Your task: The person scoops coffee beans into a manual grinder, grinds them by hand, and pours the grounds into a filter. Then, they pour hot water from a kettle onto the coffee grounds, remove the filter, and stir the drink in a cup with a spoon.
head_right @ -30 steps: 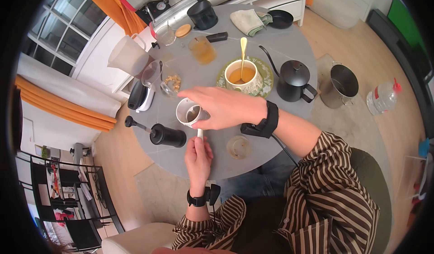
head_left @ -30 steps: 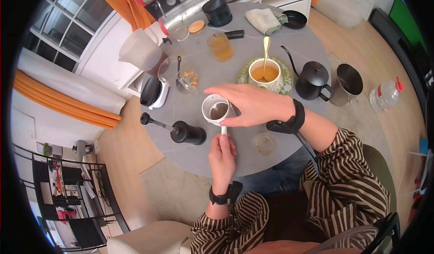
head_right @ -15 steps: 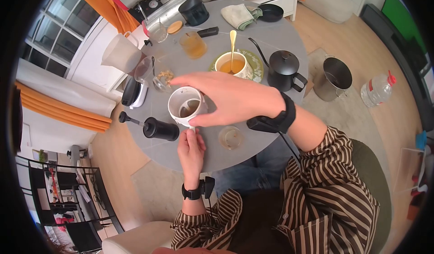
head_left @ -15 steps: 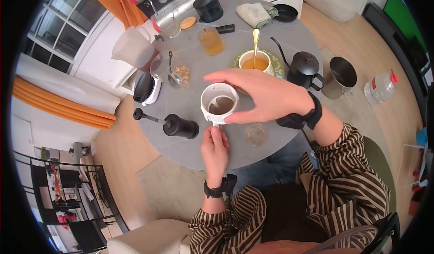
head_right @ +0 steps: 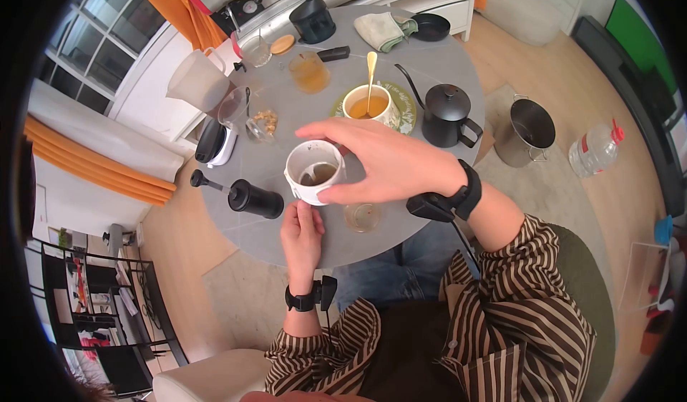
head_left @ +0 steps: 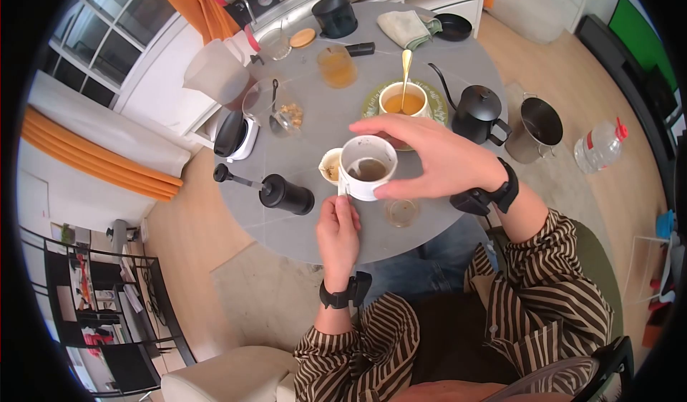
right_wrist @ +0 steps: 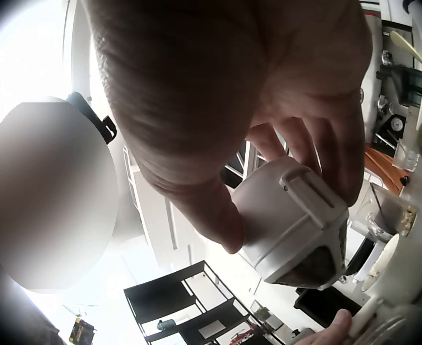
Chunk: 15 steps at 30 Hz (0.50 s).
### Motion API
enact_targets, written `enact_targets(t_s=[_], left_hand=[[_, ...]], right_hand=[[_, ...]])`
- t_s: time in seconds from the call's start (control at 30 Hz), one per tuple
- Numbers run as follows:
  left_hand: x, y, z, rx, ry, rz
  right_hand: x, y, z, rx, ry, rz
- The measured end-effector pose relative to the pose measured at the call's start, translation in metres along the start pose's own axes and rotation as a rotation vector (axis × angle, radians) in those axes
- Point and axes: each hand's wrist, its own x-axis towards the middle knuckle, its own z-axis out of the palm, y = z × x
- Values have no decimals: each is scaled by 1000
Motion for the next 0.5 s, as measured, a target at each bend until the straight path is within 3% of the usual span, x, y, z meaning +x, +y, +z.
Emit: enact_targets(t_s=[0.2,0.27,0.5], left_hand=[[-2,0,0,-9,-16,5],[-3,0,-2,-4,-24,19],[-5,3,-1,11,-37,19]], right_hand=[[34,14,22,-160,18,-86],[41,15,26,-154,-78,-34],[48,21,33,-180,-134,15]])
